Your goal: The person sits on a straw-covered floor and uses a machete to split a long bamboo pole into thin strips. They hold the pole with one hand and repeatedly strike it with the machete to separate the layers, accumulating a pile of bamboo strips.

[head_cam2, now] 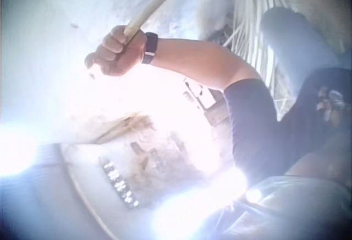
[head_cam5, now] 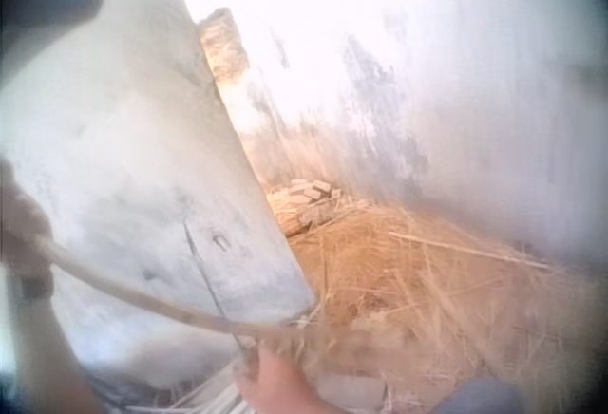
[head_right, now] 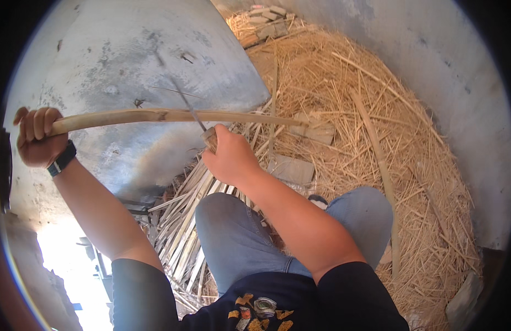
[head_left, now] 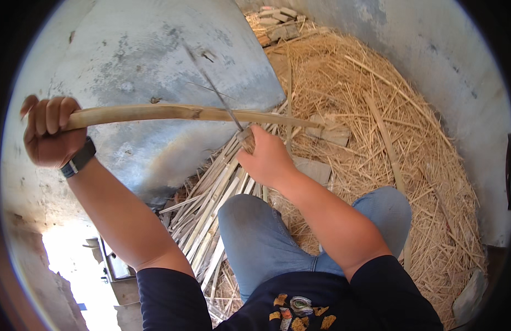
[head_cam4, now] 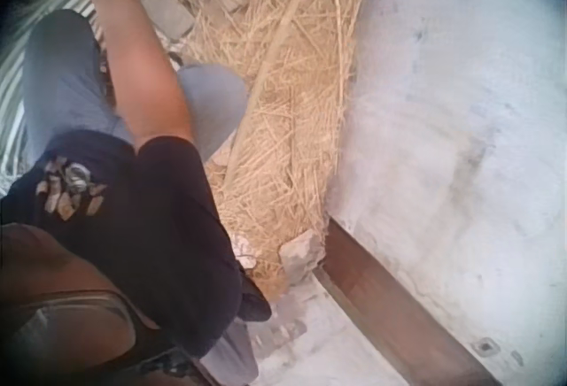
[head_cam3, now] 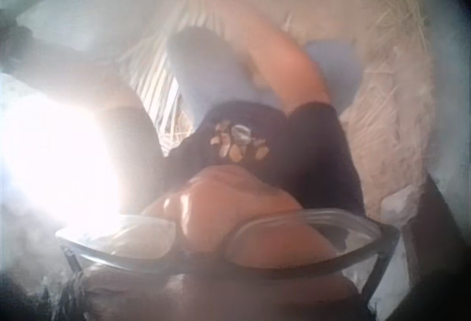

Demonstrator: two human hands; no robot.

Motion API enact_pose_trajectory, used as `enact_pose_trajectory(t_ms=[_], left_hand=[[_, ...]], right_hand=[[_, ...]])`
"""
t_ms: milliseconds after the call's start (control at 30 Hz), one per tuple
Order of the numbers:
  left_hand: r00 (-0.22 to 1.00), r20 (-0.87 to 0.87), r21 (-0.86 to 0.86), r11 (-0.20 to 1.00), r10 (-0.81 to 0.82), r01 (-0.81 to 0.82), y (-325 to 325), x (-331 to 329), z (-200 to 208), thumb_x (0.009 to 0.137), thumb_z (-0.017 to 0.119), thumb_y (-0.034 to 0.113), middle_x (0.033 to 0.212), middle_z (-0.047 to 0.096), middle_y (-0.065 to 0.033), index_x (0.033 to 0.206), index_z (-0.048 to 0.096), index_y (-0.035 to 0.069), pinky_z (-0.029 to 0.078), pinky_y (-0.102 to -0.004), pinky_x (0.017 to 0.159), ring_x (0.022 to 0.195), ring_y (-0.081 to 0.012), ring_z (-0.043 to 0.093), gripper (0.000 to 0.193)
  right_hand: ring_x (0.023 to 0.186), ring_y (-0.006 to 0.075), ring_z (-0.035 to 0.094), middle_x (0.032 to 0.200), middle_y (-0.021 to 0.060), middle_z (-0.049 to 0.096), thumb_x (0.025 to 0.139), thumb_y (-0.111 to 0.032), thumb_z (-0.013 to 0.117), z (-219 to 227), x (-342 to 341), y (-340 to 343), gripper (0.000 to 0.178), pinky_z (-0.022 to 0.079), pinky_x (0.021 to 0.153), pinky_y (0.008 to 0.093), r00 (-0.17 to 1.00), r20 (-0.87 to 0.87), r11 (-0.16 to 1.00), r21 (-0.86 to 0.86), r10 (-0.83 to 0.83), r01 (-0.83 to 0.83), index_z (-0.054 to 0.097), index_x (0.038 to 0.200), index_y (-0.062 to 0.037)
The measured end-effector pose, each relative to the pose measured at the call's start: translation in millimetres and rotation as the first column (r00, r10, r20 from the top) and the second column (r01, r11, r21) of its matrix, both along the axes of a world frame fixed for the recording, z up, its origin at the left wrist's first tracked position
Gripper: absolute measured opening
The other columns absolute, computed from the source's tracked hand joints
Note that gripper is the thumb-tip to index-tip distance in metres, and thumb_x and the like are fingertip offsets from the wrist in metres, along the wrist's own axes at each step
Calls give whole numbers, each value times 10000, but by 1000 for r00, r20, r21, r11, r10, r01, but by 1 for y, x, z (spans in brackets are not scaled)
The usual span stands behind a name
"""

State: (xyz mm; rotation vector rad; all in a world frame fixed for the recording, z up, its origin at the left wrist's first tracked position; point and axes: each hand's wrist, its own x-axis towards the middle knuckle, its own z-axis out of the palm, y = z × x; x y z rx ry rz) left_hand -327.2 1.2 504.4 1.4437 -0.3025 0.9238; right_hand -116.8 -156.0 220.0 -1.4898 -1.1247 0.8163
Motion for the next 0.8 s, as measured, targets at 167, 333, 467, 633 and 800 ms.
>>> enact_pose_trajectory(t_ms=[167,333,467,633,800], left_hand=[[998,23,13,998,-65,65,-27,16,0,787,560,47,484,328,118,923,632,135,254,-222,468,407,-45,258,177],[978,10,69,976,-209,208,-18,7,-14,919,504,112,528,274,91,1043,639,126,271,-247,500,454,-67,241,184],[985,65,49,986,-161,158,-42,11,-15,863,537,65,500,292,105,992,632,126,254,-229,465,418,-46,243,171],[969,5,125,962,-245,243,-45,6,-12,902,509,91,513,288,100,1059,629,136,279,-240,494,433,-58,245,202],[948,-21,176,932,-318,317,-45,9,-14,910,507,104,501,302,98,1080,629,142,282,-242,488,420,-61,242,213]], right_hand=[[827,292,680,902,215,690,835,-177,645,-23,35,-9,550,543,754,398,988,131,993,73,86,-96,529,1309,77],[530,166,569,737,83,625,840,-140,639,-61,74,-30,382,475,492,336,1000,27,939,-343,6,3,588,1191,4],[488,97,510,637,6,527,871,-109,669,-11,32,-44,278,418,434,277,880,-473,967,-201,47,-160,547,1110,-37],[476,72,483,644,-6,509,884,-70,657,15,25,-60,254,384,422,255,691,-653,888,-61,309,-456,500,1082,-42],[458,80,468,630,-14,490,873,-47,650,-6,43,-58,233,397,432,259,536,-817,905,-42,213,-424,501,1051,-55]])
